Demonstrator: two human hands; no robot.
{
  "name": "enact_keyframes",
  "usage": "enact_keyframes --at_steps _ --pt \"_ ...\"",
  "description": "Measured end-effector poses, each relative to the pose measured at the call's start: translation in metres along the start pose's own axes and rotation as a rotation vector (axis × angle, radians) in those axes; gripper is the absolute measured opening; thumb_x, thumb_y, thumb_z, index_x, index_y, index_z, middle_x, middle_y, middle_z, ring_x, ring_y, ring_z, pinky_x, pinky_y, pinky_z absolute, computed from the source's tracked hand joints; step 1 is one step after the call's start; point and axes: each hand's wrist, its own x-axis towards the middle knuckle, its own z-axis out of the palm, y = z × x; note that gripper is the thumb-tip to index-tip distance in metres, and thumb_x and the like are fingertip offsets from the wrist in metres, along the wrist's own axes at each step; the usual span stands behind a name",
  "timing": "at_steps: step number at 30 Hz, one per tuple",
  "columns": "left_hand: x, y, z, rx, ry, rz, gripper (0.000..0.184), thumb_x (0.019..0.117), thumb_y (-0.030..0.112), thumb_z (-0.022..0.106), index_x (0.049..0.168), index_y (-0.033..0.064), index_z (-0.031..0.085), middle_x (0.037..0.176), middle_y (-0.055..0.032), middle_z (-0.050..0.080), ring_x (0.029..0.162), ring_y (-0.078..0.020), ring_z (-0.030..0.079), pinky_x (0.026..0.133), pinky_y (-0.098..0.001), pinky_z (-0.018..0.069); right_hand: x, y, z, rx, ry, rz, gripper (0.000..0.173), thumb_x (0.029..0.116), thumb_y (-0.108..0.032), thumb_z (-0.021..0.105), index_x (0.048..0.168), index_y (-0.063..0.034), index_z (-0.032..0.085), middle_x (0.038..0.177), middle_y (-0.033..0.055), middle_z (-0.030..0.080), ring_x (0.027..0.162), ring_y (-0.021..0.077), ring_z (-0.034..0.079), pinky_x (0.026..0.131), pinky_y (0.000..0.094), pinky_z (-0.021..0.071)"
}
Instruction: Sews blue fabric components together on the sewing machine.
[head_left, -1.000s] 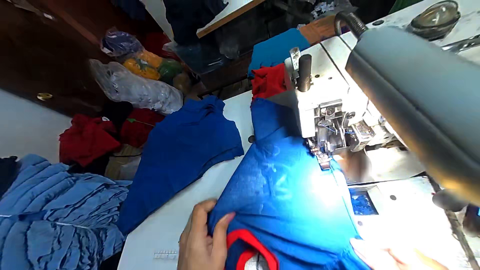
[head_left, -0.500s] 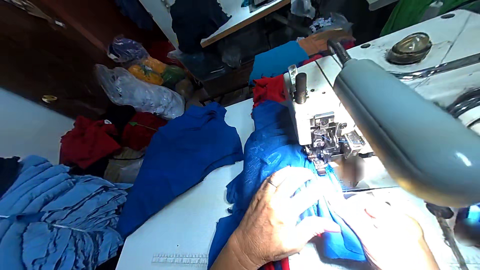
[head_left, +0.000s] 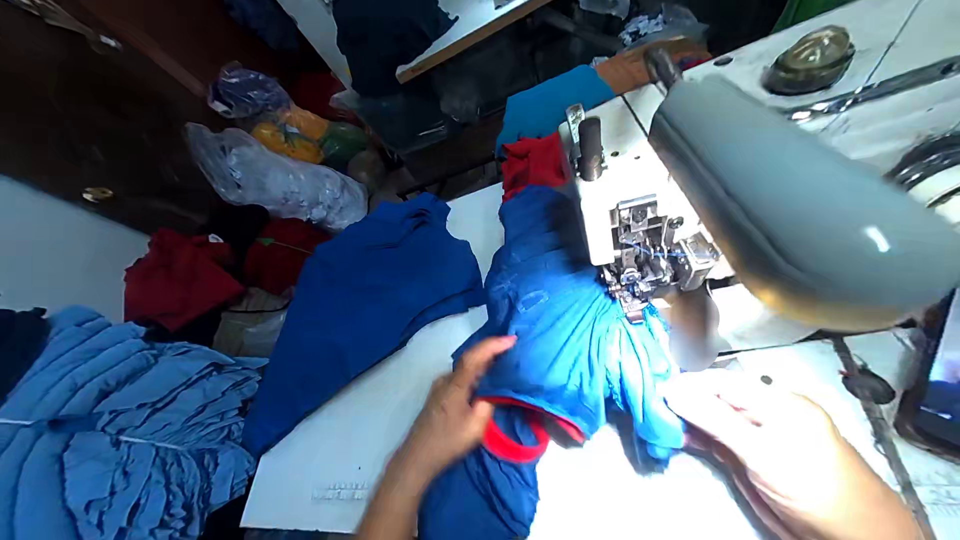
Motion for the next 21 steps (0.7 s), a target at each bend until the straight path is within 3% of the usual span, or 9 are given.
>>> enact_keyframes --at_steps 2,4,5,7,10,12,15,19,21 --pt "0.024 -0.010 -0.048 0.266 -0.033 -0.065 0.042 0.0812 -0.011 0.061 0.120 0.0007 0.073 0.115 -0.0169 0.072 0.104 -0.0298 0.070 0.087 -0.0498 0.0577 -0.001 0.003 -0.001 0.063 -0.003 0.039 0.008 0.0936 -0.016 0.071 0.093 -0.0123 0.078 0.081 0.0004 0.074 0.071 0.0079 0.071 0.068 0.0231 0.0618" --pt "0.053 0.002 -0.086 0.515 -0.065 -0.219 0.052 0.0830 -0.012 0.068 0.133 -0.0013 0.064 0.133 -0.0338 0.057 0.120 -0.0555 0.055 0.094 -0.0742 0.0443 -0.002 0.002 0.005 0.153 0.042 0.089 0.004 0.0873 -0.011 0.077 0.091 -0.0102 0.077 0.079 0.0035 0.073 0.069 0.0097 0.071 0.066 0.0243 0.0618" --pt "0.059 0.017 -0.093 0.569 -0.036 -0.226 0.056 0.0852 -0.004 0.069 0.140 -0.0022 0.058 0.142 -0.0376 0.048 0.129 -0.0608 0.046 0.098 -0.0792 0.0369 -0.002 0.001 0.008 0.197 0.058 0.115 0.007 0.0849 -0.009 0.078 0.091 -0.0086 0.075 0.078 0.0056 0.073 0.068 0.0110 0.071 0.065 0.0253 0.0623" --pt "0.055 0.061 -0.073 0.494 0.104 -0.035 0.051 0.0923 0.027 0.067 0.137 0.0034 0.059 0.149 -0.0254 0.046 0.137 -0.0429 0.045 0.106 -0.0620 0.0405 -0.004 0.001 0.009 0.264 0.063 0.141 0.010 0.0842 -0.006 0.078 0.093 -0.0062 0.074 0.079 0.0086 0.073 0.069 0.0129 0.072 0.067 0.0267 0.0631" --pt "0.034 0.119 0.014 0.158 0.280 0.149 0.044 0.0837 0.058 0.073 0.099 0.0170 0.069 0.116 -0.0023 0.063 0.114 -0.0127 0.058 0.097 -0.0343 0.0478 -0.003 0.001 0.009 0.244 0.043 0.108 0.008 0.0852 -0.009 0.079 0.092 -0.0101 0.075 0.082 0.0037 0.072 0.073 0.0076 0.069 0.069 0.0210 0.0598" --pt "0.029 0.131 0.053 0.114 0.292 0.109 0.031 0.0831 0.044 0.078 0.089 0.0134 0.075 0.107 -0.0048 0.064 0.108 -0.0137 0.057 0.095 -0.0288 0.0456 -0.003 0.003 0.006 0.171 -0.015 0.065 0.009 0.0879 -0.005 0.073 0.095 -0.0104 0.075 0.086 -0.0004 0.073 0.077 0.0059 0.069 0.071 0.0206 0.0594" --pt "0.036 0.129 0.061 0.092 0.239 0.007 0.013 0.0893 0.025 0.072 0.081 0.0159 0.076 0.103 -0.0017 0.066 0.105 -0.0119 0.058 0.091 -0.0257 0.0464 0.001 -0.004 -0.009 -0.049 -0.111 0.014 0.013 0.0965 -0.008 0.062 0.101 -0.0111 0.074 0.091 -0.0075 0.073 0.080 0.0020 0.069 0.073 0.0206 0.0603" --pt "0.043 0.139 0.053 0.048 0.102 0.091 0.017 0.0977 0.018 0.062 0.088 0.0080 0.072 0.089 -0.0052 0.070 0.090 -0.0141 0.066 0.083 -0.0272 0.0525 0.018 -0.011 -0.009 -0.646 0.155 -0.323 0.033 0.0976 -0.041 0.055 0.083 -0.0154 0.070 0.073 -0.0109 0.062 0.067 -0.0093 0.055 0.059 0.0111 0.0450" --pt "0.046 0.143 0.056 0.045 0.096 0.114 0.016 0.0973 0.012 0.059 0.090 0.0045 0.071 0.083 -0.0057 0.070 0.082 -0.0129 0.067 0.076 -0.0246 0.0541 0.029 -0.011 -0.003 -0.726 0.262 -0.442 0.028 0.0924 -0.036 0.057 0.078 -0.0152 0.070 0.069 -0.0088 0.061 0.063 -0.0077 0.054 0.056 0.0116 0.0437"
